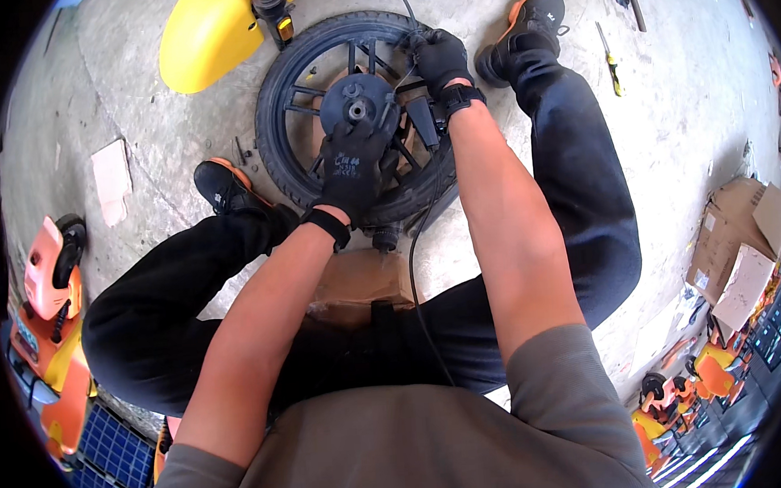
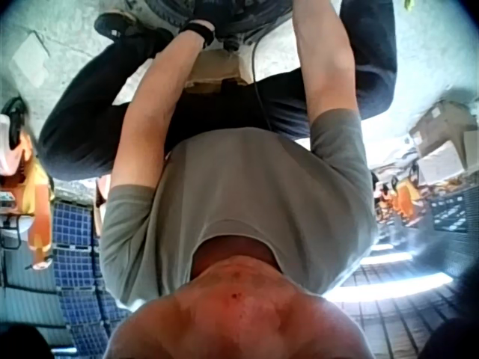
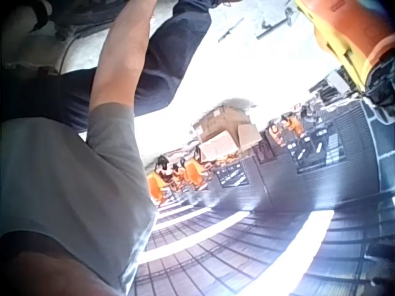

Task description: The person removes a brake assembly from a wheel, handles a brake shoe component, and then places the brake hub assembly back onto the wheel hub.

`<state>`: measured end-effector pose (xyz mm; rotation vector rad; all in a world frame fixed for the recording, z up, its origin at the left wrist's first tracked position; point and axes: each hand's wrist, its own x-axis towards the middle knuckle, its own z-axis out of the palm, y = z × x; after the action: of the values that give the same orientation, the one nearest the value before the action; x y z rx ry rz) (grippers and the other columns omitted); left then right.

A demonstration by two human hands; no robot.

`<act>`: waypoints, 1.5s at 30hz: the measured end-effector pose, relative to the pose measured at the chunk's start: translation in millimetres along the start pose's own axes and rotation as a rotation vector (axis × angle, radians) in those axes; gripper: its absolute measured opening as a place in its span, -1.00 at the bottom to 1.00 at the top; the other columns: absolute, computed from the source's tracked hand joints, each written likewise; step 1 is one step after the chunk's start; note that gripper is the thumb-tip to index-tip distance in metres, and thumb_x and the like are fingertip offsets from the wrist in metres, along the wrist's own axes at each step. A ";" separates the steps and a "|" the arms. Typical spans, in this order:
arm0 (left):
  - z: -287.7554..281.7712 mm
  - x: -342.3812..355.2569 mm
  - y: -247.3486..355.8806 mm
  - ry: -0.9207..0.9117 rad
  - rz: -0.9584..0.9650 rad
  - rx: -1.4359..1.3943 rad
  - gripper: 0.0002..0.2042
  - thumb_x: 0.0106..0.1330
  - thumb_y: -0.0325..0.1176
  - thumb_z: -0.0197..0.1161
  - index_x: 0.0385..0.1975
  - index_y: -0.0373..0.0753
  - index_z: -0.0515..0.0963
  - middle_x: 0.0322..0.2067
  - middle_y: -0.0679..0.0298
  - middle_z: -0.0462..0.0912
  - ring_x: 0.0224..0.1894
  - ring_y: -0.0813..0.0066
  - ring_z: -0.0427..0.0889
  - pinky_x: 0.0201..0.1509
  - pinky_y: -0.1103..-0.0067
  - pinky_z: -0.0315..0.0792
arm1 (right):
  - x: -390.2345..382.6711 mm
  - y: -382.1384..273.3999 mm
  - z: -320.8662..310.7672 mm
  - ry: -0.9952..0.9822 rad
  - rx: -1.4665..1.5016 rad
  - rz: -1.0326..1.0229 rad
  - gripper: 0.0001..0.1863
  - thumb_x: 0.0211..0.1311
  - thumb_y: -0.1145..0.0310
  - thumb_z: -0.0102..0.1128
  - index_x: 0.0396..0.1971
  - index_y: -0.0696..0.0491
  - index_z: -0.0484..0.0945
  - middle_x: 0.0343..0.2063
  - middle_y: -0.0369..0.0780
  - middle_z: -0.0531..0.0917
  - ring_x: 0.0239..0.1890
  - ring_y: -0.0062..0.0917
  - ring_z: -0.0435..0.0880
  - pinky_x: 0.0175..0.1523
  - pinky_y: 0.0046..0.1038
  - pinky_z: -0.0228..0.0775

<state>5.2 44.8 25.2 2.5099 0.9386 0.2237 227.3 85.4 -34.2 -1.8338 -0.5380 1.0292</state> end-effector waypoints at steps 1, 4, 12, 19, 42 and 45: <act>0.6 0.4 0.1 0.002 0.008 -0.002 -0.70 0.04 -0.27 0.25 -0.17 -0.07 0.54 -0.19 0.19 0.49 -0.12 0.07 0.39 -0.14 0.19 0.26 | 5.1 1.7 1.3 0.035 -0.025 0.004 -0.84 0.20 0.38 0.16 -0.44 0.16 0.59 -0.64 -0.23 0.63 -0.62 -0.58 0.58 -0.50 -0.53 0.41; 1.0 1.4 -0.5 0.001 0.011 0.000 -0.69 0.03 -0.29 0.24 -0.17 -0.08 0.53 -0.20 0.19 0.49 -0.13 0.08 0.39 -0.16 0.19 0.27 | 17.5 1.6 3.5 0.090 0.019 0.060 -0.80 0.19 0.33 0.20 -0.47 0.17 0.59 -0.64 -0.20 0.64 -0.63 -0.57 0.58 -0.48 -0.53 0.42; -0.5 4.2 0.8 -0.089 -0.011 0.049 -0.73 0.01 -0.30 0.23 -0.23 -0.09 0.53 -0.21 0.20 0.49 -0.11 0.06 0.40 -0.15 0.20 0.28 | 39.3 -1.0 3.5 0.106 -0.143 -0.020 -0.75 0.20 0.30 0.11 -0.55 0.14 0.60 -0.68 -0.22 0.65 -0.62 -0.55 0.62 -0.41 -0.50 0.46; -2.4 3.4 1.1 -0.093 -0.018 0.029 -0.71 0.04 -0.26 0.22 -0.20 -0.09 0.53 -0.19 0.24 0.48 -0.04 0.15 0.35 -0.03 0.22 0.25 | 46.9 -4.3 -2.5 -0.031 0.303 0.096 -0.79 0.15 0.33 0.14 -0.53 0.16 0.61 -0.58 -0.17 0.67 -0.55 -0.50 0.65 -0.36 -0.49 0.48; -27.4 -6.4 -22.6 -0.230 -0.101 -1.029 -0.74 0.34 -0.36 0.03 -0.04 -0.32 0.42 -0.15 0.21 0.58 -0.17 0.52 0.56 -0.11 0.59 0.46 | -122.5 -48.7 -17.5 -0.627 -0.426 -0.059 -0.71 0.11 0.23 0.16 -0.26 0.13 0.61 -0.34 -0.10 0.67 -0.33 -0.41 0.63 -0.16 -0.43 0.42; -85.7 -28.5 8.8 -0.516 -0.226 -1.360 -0.71 0.32 -0.33 0.06 -0.03 -0.31 0.41 -0.11 0.19 0.56 -0.12 0.49 0.58 -0.03 0.60 0.47 | -155.5 -60.5 -22.7 -0.668 -0.402 -0.113 -0.73 0.12 0.28 0.15 -0.27 0.14 0.61 -0.37 -0.13 0.68 -0.39 -0.45 0.62 -0.20 -0.44 0.43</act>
<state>-36.9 50.5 105.3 1.1058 0.5178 0.0724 164.2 -9.6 89.6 -1.7355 -1.3101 1.5400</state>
